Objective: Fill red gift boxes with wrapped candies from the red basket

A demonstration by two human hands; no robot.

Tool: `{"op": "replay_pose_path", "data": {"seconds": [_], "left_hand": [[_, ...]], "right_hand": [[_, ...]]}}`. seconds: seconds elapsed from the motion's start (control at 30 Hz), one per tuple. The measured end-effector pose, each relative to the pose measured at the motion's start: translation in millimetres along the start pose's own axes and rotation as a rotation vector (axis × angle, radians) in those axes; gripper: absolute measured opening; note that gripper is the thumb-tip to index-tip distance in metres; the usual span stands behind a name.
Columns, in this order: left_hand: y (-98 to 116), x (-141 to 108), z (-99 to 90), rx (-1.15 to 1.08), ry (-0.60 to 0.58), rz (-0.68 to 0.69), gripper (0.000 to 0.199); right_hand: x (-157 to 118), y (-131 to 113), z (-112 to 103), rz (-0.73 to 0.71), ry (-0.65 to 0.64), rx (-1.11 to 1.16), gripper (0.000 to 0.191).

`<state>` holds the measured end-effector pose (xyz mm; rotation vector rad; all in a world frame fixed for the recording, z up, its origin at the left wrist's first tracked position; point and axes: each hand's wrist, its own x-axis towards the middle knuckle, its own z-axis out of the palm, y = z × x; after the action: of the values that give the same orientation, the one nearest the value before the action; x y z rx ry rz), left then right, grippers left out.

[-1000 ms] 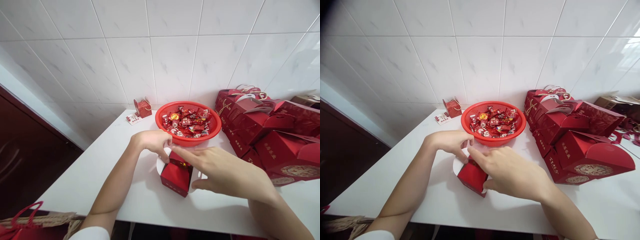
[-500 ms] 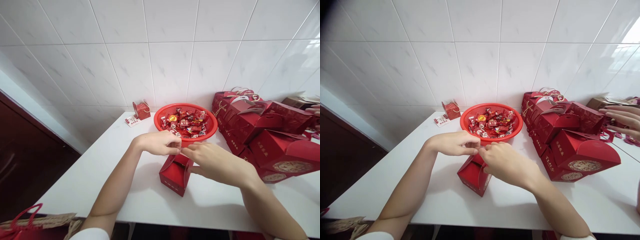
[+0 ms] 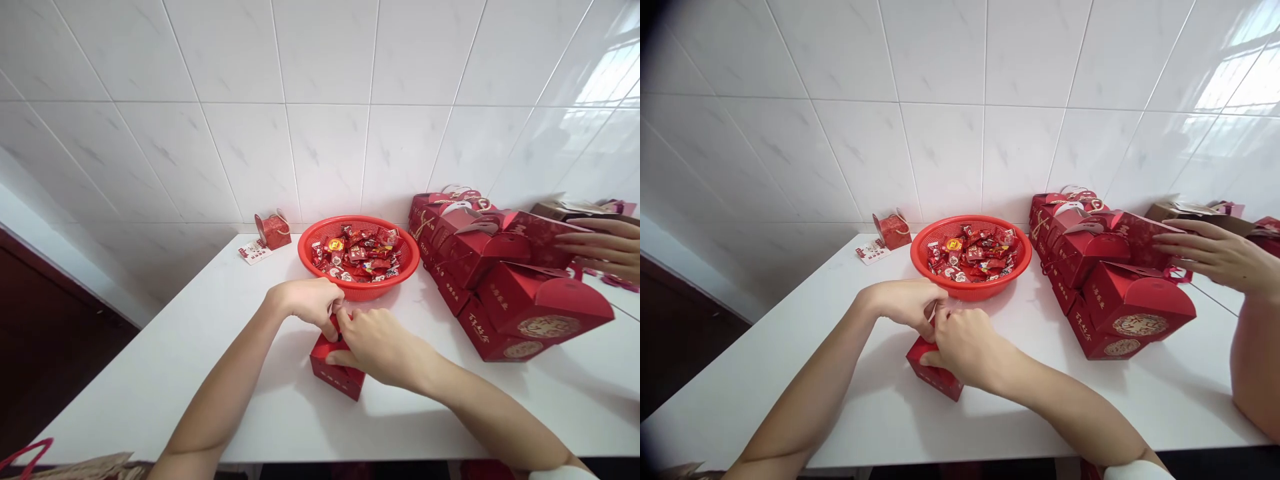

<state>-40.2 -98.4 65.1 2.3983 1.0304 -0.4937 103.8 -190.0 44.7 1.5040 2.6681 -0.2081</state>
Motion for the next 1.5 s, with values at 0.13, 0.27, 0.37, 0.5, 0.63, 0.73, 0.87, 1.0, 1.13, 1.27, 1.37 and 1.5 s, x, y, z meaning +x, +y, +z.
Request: {"op": "replay_pose_path", "data": {"seconds": [0.13,0.27,0.37,0.5,0.63,0.73,0.87,1.0,1.13,1.27,1.37,1.5], "left_hand": [[-2.0,-0.5,0.5,0.028,0.028,-0.007,0.032],[-5.8,-2.9,0.3,0.036,0.044,-0.009,0.03],[-7.0,-8.5,-2.1,-0.012,0.075,-0.005,0.022],[-7.1,-17.4,-8.2,-0.111,0.188,0.087,0.028],[-10.4,-18.7,-13.9,-0.186,0.319,0.219,0.041],[-14.3,-12.1,-15.4,-0.207,0.435,0.231,0.049],[-19.1,7.3,-11.9,-0.174,0.566,0.186,0.049],[-23.8,30.7,-4.5,-0.161,0.495,0.134,0.051],[-23.7,41.5,-1.3,-0.025,0.438,0.054,0.054],[-19.1,40.5,-3.0,0.04,0.416,-0.015,0.053],[-20.3,42.9,-2.8,0.017,0.414,-0.037,0.053],[-32.4,54.8,1.7,-0.019,0.467,-0.054,0.056]], "right_hand": [[8.3,-17.2,13.9,0.054,0.033,-0.021,0.089],[11.7,-21.1,22.6,0.111,0.103,0.053,0.086],[7.8,-12.8,21.8,0.13,0.111,0.145,0.07],[-6.0,3.6,9.3,0.128,0.136,0.218,0.056],[-37.2,19.5,-23.1,0.099,0.199,0.291,0.051],[-71.4,36.1,-59.6,0.144,0.305,0.346,0.054],[-111.6,69.9,-113.3,0.345,0.623,0.343,0.06],[-130.8,109.7,-155.2,0.839,0.921,0.083,0.064],[-142.0,149.3,-162.0,1.134,0.83,-0.069,0.076],[-152.0,191.3,-132.3,1.097,0.626,-0.084,0.084],[-146.1,223.3,-104.4,1.043,0.561,-0.056,0.076],[-122.7,253.4,-80.2,1.227,0.596,0.078,0.063]]}}
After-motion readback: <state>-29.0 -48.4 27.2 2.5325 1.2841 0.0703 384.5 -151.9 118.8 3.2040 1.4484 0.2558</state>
